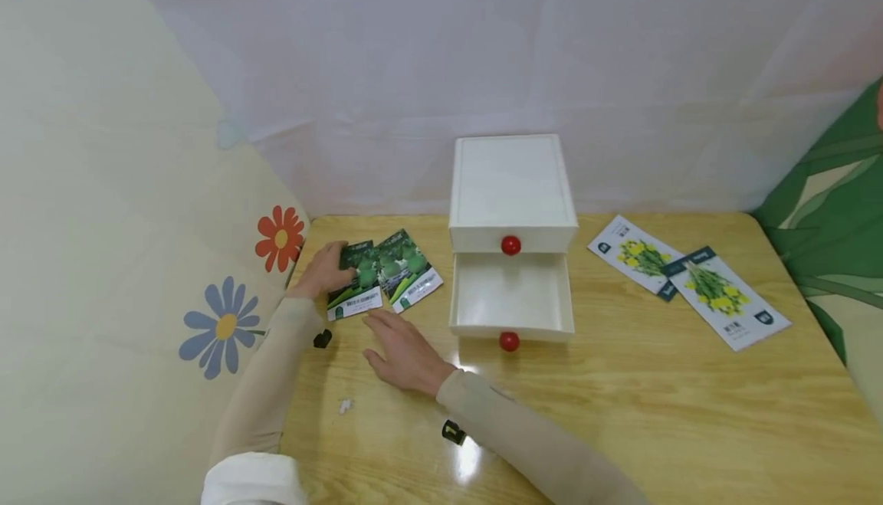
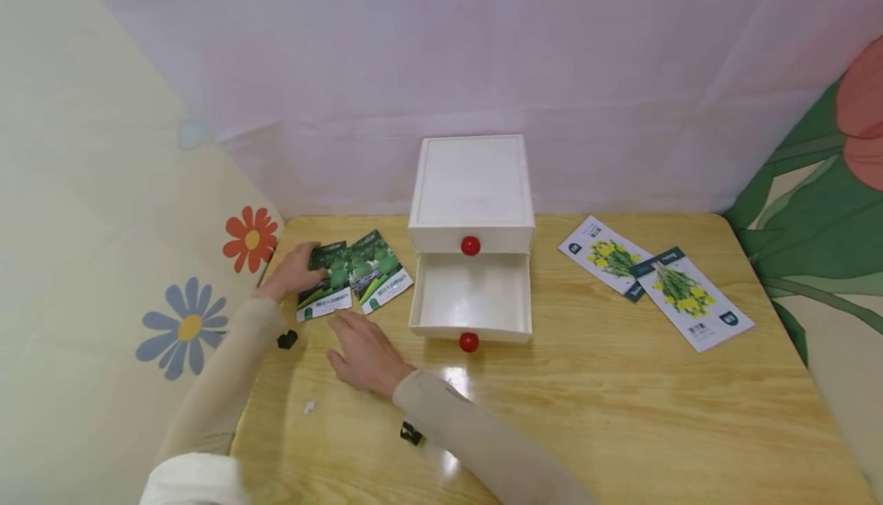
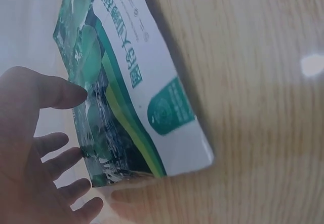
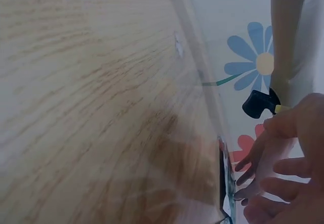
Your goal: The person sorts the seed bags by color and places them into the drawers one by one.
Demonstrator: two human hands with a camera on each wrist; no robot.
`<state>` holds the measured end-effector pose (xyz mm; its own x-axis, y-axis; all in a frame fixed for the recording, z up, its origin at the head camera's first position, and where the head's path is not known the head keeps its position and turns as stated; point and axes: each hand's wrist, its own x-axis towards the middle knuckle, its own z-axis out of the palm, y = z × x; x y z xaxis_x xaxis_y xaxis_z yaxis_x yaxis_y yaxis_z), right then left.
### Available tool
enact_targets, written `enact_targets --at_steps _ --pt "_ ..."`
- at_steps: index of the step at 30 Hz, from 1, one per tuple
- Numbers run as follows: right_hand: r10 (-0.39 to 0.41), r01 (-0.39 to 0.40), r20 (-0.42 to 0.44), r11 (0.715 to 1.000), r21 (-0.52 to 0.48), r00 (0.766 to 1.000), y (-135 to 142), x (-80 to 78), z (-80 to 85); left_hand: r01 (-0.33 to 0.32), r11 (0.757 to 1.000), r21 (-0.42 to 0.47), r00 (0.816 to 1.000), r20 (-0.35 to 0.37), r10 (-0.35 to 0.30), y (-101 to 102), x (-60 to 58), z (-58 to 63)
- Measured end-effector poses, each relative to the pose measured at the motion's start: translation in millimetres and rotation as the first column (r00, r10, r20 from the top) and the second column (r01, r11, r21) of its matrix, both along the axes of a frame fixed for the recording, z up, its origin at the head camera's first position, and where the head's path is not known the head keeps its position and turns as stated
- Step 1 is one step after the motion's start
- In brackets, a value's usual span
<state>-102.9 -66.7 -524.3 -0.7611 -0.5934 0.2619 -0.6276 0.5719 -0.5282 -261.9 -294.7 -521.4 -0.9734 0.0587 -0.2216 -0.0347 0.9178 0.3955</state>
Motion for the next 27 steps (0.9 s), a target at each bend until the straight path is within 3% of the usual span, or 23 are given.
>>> enact_targets --at_steps 11,18,27 --pt "0.013 -0.018 0.123 0.999 0.045 0.992 -8 -10.0 -7.4 -0.018 0.999 -0.027 1.000 -0.004 0.018 4 7.9 0.7" --pt "0.003 -0.013 0.139 0.997 0.070 0.990 -10 -13.1 -14.9 -0.007 0.998 -0.055 1.000 -0.021 0.005 1 10.4 1.2" --pt "-0.004 -0.008 0.127 0.995 0.099 0.992 -10 -12.1 -24.2 -0.052 0.995 -0.082 0.998 -0.048 0.048 -2 19.1 4.2"
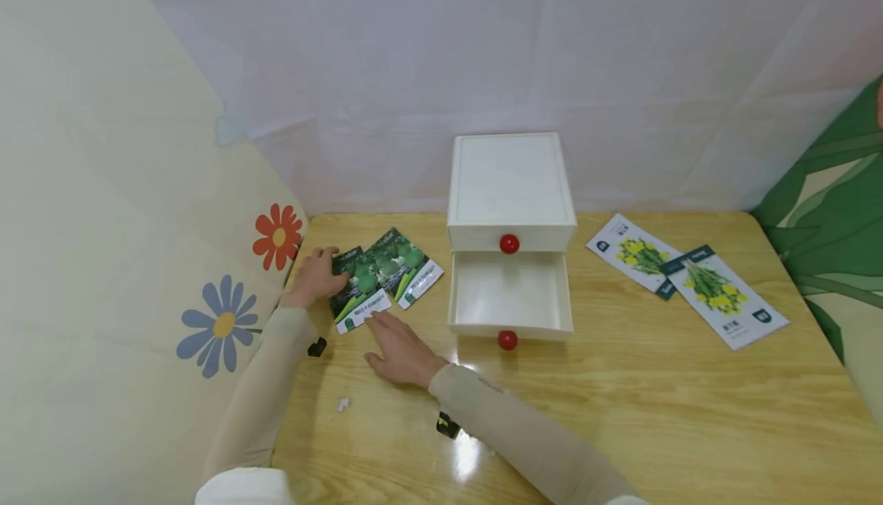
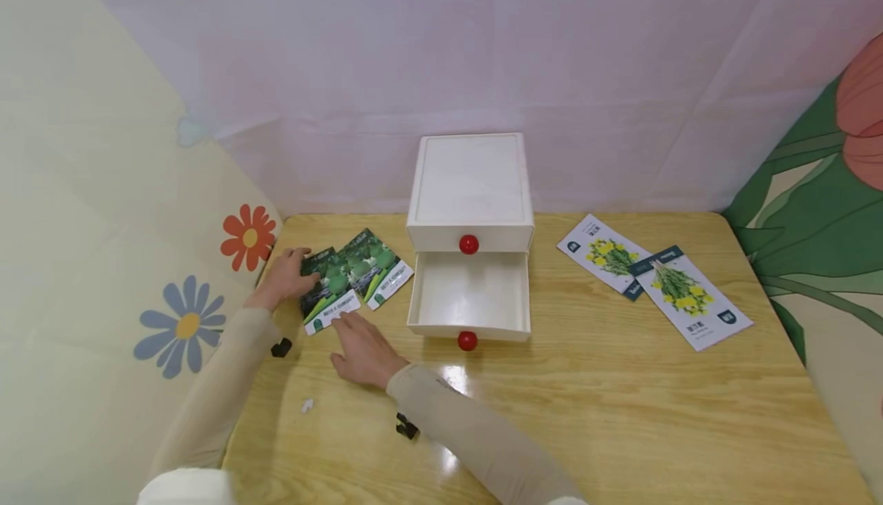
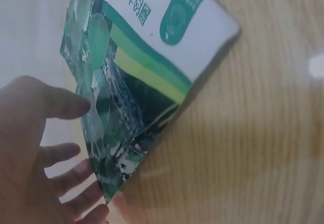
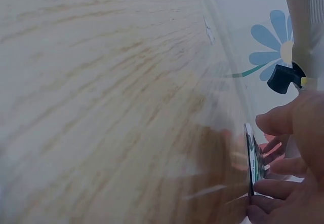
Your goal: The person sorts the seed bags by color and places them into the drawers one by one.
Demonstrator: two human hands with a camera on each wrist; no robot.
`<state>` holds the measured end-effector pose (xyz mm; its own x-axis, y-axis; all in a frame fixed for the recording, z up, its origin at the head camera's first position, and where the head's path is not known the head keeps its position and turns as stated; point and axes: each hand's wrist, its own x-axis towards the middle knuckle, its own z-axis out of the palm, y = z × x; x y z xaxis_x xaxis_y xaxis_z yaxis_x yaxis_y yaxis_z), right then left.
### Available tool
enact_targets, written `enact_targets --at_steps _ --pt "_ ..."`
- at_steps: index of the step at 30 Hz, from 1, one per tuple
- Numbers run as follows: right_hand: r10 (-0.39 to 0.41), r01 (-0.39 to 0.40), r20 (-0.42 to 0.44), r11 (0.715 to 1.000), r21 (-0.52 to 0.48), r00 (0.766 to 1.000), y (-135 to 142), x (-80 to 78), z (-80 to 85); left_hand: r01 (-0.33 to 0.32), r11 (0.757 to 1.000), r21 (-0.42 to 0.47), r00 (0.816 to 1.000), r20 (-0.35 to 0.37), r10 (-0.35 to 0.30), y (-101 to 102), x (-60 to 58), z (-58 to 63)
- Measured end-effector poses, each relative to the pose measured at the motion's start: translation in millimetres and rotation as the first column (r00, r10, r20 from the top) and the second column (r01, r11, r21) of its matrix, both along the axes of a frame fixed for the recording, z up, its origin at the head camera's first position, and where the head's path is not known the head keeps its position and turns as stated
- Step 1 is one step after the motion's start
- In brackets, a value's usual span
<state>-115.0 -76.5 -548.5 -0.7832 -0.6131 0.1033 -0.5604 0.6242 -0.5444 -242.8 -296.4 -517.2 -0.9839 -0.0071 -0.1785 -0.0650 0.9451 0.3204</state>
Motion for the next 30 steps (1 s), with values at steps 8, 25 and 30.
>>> enact_targets --at_steps 8,25,30 --pt "-0.020 0.021 0.013 0.999 -0.050 1.000 1 -1.9 -2.7 -0.011 1.000 0.010 1.000 -0.020 0.011 -14 3.6 -1.9" --pt "-0.159 0.155 0.029 0.890 -0.430 0.987 0 -1.6 -7.8 -0.106 0.961 0.256 0.994 0.004 0.109 -36 27.4 -2.6" --pt "-0.204 0.177 0.000 0.848 -0.500 0.979 0 -3.6 -7.9 -0.126 0.932 0.340 0.991 0.014 0.130 -43 34.8 -5.6"
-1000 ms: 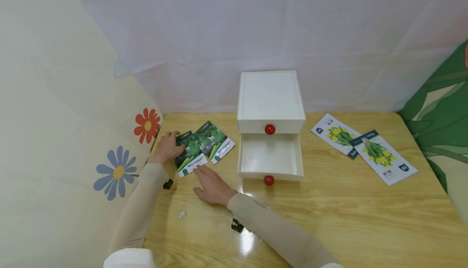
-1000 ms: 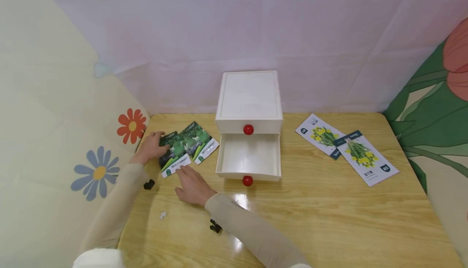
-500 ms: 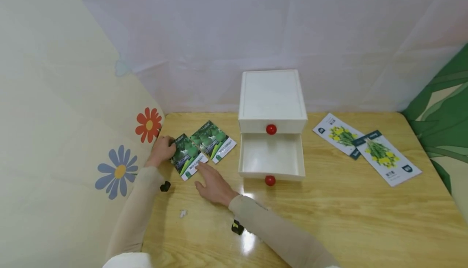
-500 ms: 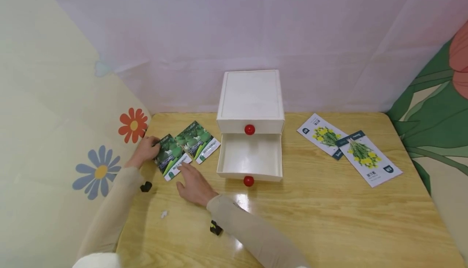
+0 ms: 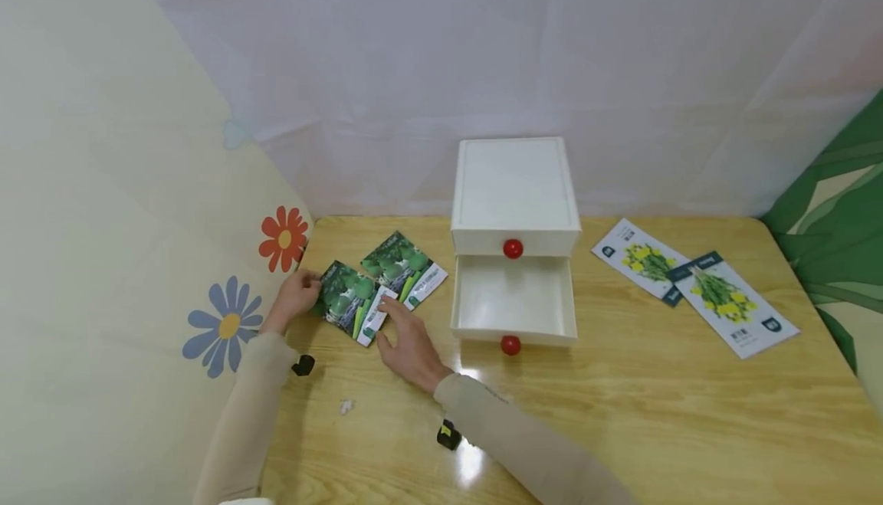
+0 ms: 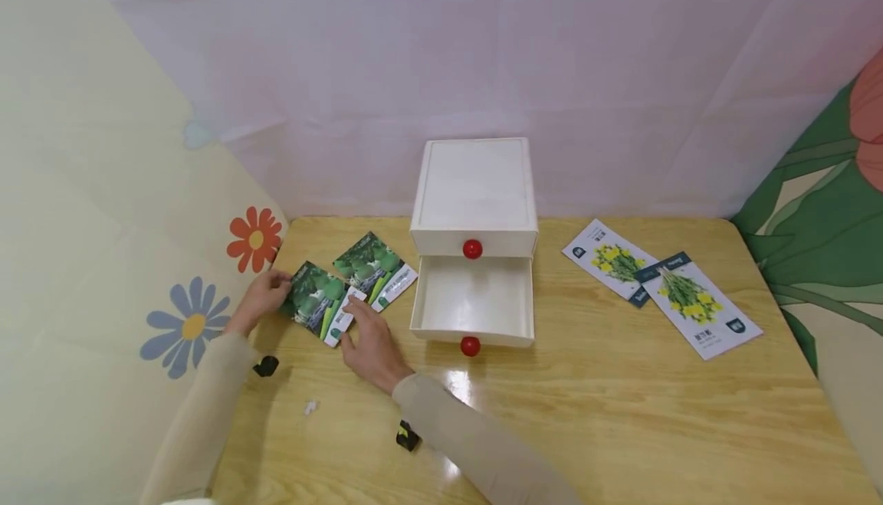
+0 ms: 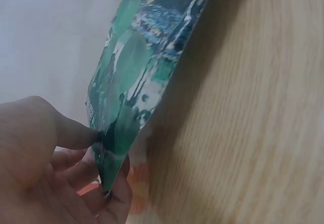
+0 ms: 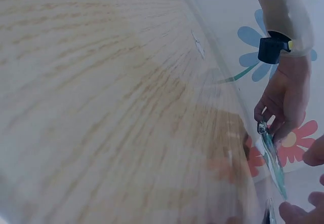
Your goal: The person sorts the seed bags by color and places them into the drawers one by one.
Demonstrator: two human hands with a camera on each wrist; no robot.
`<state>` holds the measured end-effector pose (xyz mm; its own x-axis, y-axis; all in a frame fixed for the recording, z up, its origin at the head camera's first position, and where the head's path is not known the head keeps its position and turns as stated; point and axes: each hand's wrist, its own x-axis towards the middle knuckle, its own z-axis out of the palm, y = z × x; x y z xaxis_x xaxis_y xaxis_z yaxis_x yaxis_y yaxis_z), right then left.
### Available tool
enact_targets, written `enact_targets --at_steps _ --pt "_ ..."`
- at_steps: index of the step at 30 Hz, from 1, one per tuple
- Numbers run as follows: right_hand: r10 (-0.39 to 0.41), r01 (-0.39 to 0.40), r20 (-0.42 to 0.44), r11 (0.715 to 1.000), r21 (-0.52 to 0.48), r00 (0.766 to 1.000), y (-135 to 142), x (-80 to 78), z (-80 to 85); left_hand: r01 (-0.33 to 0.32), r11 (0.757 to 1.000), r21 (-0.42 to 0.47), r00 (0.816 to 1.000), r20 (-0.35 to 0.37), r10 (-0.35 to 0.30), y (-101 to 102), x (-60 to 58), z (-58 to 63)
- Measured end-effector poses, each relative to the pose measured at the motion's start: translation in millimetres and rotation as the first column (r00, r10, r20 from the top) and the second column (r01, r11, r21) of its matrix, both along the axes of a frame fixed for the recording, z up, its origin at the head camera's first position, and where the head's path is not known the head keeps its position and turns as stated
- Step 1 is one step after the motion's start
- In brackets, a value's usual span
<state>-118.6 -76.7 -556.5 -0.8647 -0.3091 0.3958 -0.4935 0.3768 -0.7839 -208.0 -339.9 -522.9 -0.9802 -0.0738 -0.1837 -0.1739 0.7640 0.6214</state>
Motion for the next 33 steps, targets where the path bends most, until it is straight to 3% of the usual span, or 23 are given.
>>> enact_targets --at_steps 8,14,24,33 --pt "-0.054 0.054 0.003 0.997 -0.059 0.999 2 0.0 2.2 -0.033 0.976 0.214 0.999 0.044 0.024 -10 20.8 0.3" --pt "-0.059 0.078 0.124 0.985 -0.154 0.991 3 -2.2 4.6 -0.092 0.953 0.289 0.995 0.066 0.076 -8 34.0 4.5" --pt "-0.036 0.116 0.364 0.973 -0.200 0.931 -1 6.1 2.2 -0.204 0.932 0.299 0.979 0.065 0.194 -4 51.1 -13.8" --pt "0.017 0.133 0.487 0.953 -0.272 0.873 -5 14.1 -1.4 -0.234 0.909 0.345 0.972 0.110 0.209 3 70.8 -12.0"
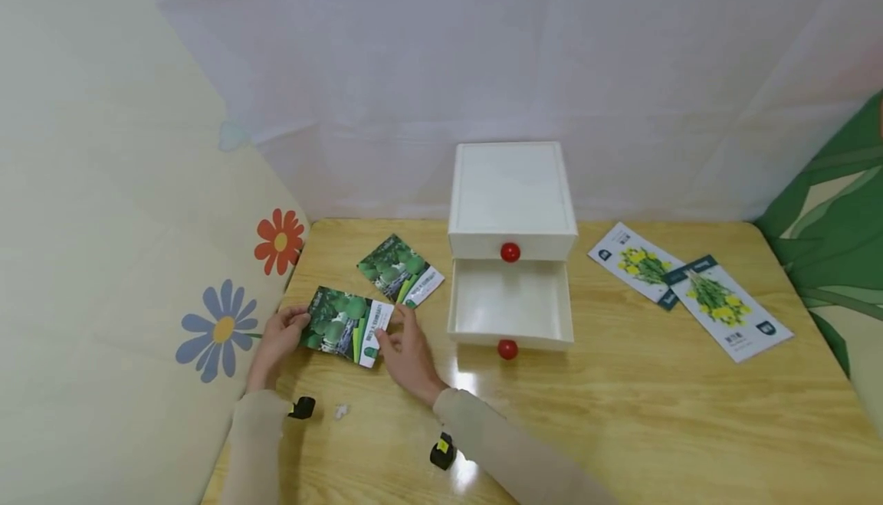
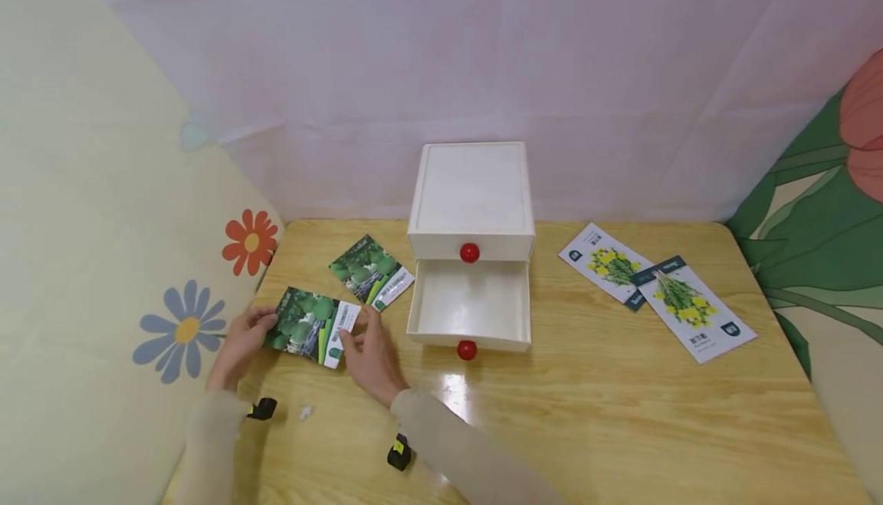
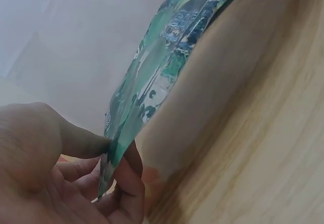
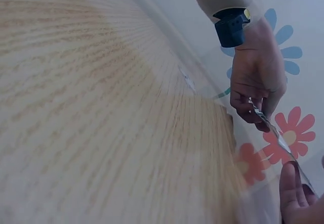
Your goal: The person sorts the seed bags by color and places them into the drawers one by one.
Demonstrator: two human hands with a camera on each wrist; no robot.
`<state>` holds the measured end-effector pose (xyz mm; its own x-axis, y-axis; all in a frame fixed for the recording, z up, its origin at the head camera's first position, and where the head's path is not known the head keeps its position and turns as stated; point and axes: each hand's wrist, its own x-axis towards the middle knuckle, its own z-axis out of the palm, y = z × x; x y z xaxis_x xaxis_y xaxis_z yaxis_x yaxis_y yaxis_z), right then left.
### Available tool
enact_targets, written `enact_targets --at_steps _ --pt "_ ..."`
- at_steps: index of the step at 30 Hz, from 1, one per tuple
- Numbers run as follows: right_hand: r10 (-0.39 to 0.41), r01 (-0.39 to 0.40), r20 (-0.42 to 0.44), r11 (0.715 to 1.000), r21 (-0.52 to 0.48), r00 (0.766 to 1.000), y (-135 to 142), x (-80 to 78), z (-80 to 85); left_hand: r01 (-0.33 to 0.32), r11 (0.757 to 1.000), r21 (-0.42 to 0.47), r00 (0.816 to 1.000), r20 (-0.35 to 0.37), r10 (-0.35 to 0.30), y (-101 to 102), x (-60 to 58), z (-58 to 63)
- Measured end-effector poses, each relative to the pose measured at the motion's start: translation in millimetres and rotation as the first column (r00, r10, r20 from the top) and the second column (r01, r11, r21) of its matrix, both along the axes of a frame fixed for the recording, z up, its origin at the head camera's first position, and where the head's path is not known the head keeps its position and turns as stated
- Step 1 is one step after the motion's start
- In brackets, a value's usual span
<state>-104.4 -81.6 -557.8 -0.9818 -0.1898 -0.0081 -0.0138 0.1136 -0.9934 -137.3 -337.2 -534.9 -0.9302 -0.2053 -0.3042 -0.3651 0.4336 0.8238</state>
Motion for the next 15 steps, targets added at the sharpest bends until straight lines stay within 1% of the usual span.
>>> enact_targets --at_steps 4,7,11,15 --pt "-0.006 0.006 -0.005 1.000 -0.012 1.000 1 2.1 0.2 0.002 1.000 0.023 1.000 0.003 -0.002 4 7.4 2.5" --pt "0.011 -0.011 -0.005 0.999 -0.048 1.000 3 3.7 1.6 0.003 1.000 0.021 1.000 -0.008 -0.003 5 13.2 5.8" --pt "0.049 -0.048 0.008 0.992 -0.119 0.999 4 7.2 5.9 -0.002 1.000 -0.004 1.000 -0.031 0.002 4 23.0 14.6" --pt "0.071 -0.068 0.014 0.985 -0.158 0.997 7 11.9 12.8 -0.008 1.000 -0.021 0.998 -0.059 0.007 0 33.3 27.0"
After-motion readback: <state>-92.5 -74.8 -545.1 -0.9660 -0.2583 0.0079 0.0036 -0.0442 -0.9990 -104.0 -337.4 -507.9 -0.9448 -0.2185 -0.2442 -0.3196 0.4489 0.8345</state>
